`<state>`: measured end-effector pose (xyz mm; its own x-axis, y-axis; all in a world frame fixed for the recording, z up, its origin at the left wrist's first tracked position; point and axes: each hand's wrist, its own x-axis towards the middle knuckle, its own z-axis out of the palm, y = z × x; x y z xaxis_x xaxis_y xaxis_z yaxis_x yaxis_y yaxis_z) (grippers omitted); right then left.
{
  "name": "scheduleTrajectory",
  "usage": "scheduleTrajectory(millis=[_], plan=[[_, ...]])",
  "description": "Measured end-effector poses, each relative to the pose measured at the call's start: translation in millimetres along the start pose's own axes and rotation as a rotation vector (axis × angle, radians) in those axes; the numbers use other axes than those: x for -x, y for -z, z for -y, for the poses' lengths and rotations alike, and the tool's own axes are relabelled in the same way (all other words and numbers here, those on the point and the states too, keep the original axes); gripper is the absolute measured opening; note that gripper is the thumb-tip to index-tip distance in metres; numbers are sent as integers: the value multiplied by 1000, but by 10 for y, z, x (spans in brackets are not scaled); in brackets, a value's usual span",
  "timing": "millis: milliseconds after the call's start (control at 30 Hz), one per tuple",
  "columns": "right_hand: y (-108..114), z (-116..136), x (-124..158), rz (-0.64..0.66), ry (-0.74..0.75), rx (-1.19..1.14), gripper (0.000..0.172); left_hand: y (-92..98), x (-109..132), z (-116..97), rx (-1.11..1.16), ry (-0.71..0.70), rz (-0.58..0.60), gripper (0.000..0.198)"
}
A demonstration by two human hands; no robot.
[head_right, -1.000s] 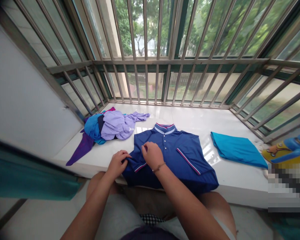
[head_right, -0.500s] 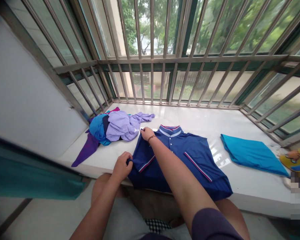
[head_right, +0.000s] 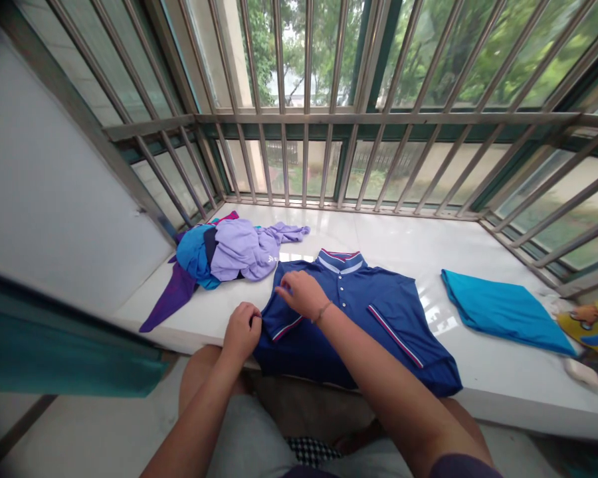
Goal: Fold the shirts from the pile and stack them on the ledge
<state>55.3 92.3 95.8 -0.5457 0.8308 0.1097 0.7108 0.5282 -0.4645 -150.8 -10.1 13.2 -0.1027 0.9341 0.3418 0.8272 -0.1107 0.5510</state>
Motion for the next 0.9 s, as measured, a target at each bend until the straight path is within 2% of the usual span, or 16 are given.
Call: scheduleTrajectory(millis=[67,133,167,300,367,433,467,533,600,667,767,900], plan=[[-148,156,408,23,165,151,46,-30,-1,5,-37,-2,-24,18],[-343,297,725,25,202,244,57,-62,-8,10,-83,5,-38,20],[-440,356,837,21,202,271,54,-71,-14,14,-106,10,-33,20],[-729,479,1039,-32,216,305,13,-25,-59,16,-210,57,58,20],[-809,477,1072,-67,219,303,11,33,-103,-29,-266,97,131,19],[-863,439,1103,-92,222,289,19,69,-172,-125,-300,94,166,14],[-884,409,1123,-102,230,279,26,65,-219,-190,-297,52,168,15],[-917,334,1172,-109,260,256,39,1,-345,-325,-248,-115,184,28],[-924,254,1234,-96,288,237,46,-130,-511,-426,-197,-281,256,39],[-889,182,1293,-79,285,224,47,-291,-697,-450,-208,-325,344,45],[-743,109,1311,-94,183,192,45,-504,-934,-337,-278,-250,393,51],[-475,53,1104,-183,-241,198,43,-667,-1037,-101,-273,-248,298,53]])
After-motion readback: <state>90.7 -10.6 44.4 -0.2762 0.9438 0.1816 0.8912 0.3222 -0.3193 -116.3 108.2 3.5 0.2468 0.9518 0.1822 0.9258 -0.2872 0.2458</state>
